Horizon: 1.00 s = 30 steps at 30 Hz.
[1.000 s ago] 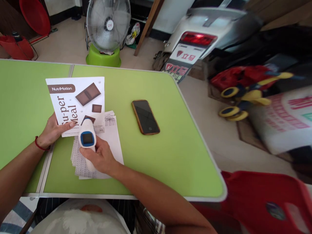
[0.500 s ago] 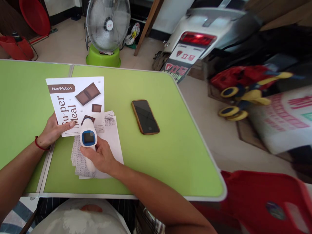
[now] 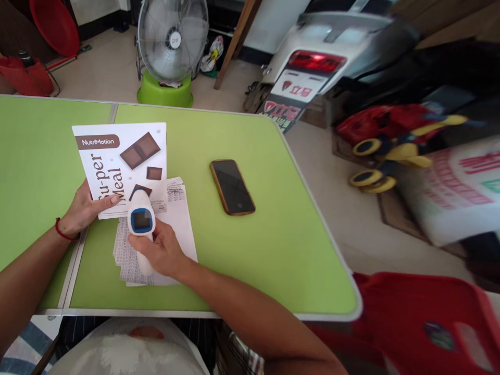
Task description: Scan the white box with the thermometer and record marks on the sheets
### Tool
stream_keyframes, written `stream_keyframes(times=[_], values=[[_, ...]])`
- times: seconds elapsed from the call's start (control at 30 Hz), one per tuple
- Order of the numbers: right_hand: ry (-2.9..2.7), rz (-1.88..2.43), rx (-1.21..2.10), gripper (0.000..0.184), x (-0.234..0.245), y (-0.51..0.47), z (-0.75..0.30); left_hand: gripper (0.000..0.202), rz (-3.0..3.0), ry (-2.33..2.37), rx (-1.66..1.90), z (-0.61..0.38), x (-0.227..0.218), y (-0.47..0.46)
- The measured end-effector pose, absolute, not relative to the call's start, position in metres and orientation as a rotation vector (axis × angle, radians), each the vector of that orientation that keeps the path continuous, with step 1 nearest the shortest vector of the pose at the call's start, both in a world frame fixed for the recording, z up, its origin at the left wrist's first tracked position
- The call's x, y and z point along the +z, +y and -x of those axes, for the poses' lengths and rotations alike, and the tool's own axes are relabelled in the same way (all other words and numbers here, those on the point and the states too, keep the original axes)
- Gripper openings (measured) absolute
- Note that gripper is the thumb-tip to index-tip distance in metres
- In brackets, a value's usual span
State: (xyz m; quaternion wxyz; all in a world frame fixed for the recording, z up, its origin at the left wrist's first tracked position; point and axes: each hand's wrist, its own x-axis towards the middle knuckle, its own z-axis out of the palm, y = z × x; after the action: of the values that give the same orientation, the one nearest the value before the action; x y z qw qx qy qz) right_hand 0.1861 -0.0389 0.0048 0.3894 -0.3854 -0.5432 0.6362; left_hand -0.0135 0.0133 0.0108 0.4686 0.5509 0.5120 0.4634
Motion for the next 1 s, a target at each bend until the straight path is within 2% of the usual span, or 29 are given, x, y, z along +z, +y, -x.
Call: stream_keyframes(times=[1.0], values=[[-1.451, 1.001, 1.597, 0.018, 0.0078, -0.0371, -0.1885, 0.066, -1.362, 1.266, 1.115, 0.0139, 0.0120, 0.0139]])
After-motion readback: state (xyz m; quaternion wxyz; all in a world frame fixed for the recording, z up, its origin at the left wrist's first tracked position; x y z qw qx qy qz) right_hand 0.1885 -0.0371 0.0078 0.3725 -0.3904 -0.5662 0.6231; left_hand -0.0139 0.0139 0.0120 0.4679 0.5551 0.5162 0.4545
